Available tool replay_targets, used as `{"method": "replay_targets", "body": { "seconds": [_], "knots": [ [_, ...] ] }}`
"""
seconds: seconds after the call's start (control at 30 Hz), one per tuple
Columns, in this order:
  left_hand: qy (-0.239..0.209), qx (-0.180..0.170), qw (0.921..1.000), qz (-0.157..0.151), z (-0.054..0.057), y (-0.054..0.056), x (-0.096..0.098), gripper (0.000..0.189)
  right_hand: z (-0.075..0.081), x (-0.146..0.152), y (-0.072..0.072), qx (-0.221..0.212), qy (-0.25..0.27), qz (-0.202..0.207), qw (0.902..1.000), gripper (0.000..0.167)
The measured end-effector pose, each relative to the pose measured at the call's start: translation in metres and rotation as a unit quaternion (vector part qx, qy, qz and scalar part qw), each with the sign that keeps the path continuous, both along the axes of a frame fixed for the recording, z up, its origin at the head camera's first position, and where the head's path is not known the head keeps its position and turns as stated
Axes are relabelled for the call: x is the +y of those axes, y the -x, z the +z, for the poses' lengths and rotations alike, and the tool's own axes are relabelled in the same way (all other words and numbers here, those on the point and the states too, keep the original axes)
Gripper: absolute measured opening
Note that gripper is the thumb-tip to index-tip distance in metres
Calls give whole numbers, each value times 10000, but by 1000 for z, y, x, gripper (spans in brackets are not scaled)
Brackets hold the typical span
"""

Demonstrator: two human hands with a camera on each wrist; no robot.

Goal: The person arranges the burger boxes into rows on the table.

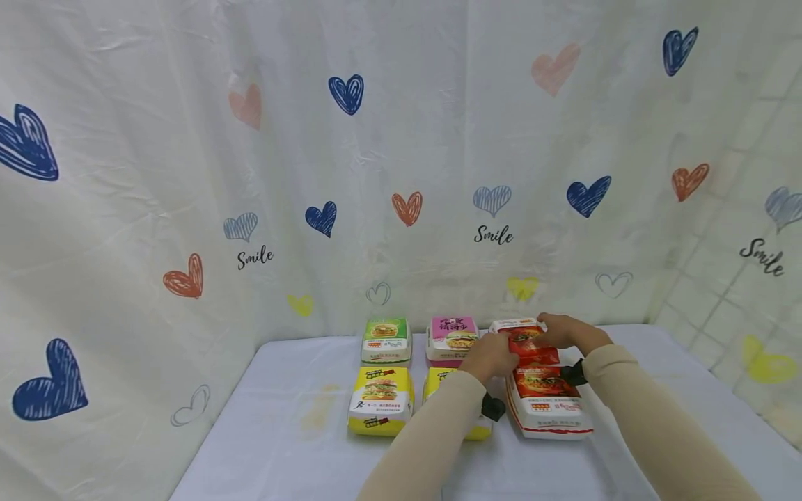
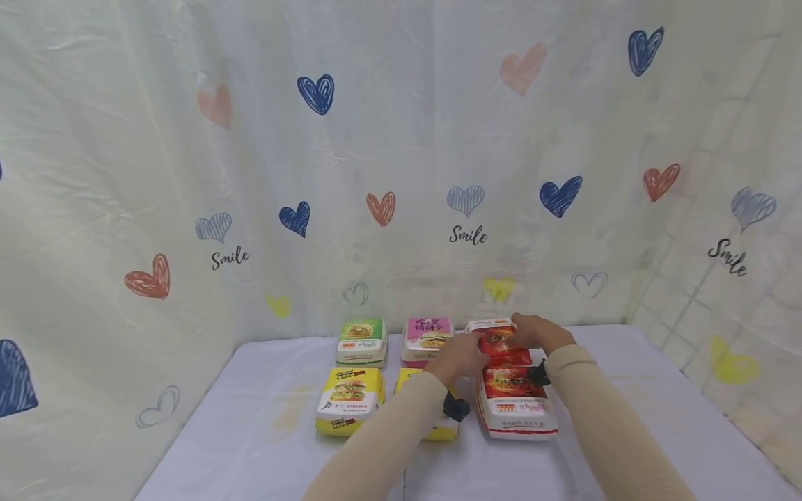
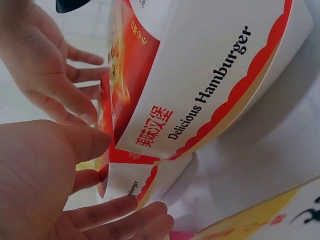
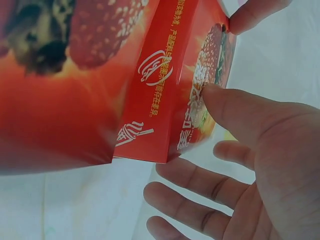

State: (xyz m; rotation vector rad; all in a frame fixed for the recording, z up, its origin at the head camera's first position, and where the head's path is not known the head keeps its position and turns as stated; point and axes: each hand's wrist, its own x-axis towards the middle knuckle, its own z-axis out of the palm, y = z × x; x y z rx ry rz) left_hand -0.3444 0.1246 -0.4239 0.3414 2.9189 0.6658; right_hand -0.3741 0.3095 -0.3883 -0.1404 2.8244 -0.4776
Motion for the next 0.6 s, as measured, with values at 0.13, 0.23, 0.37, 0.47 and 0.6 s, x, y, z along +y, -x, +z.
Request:
{"method": "replay_targets", "body": {
  "seconds": [0.13, 0.23, 0.37, 0.47, 0.6],
  "knots": [
    [122, 95, 9999, -15, 1, 1, -1, 43, -7, 3, 7, -46, 134, -83, 9999, 75],
    [230, 212, 9995, -52, 0, 2, 0, 39, -8, 3, 9, -121, 242, -157, 9995, 76],
    [311, 294, 9991, -36, 0, 3, 1, 36, -3, -1, 4, -170, 224, -209, 9994, 80],
    [323, 316, 9990, -13, 1, 2, 1, 36, -2, -2, 3, -122, 156, -216, 9996, 82],
    [381, 345, 9987, -22, 3, 0, 1, 38, -5, -1, 5, -102, 140, -179, 9997, 83]
  ]
}}
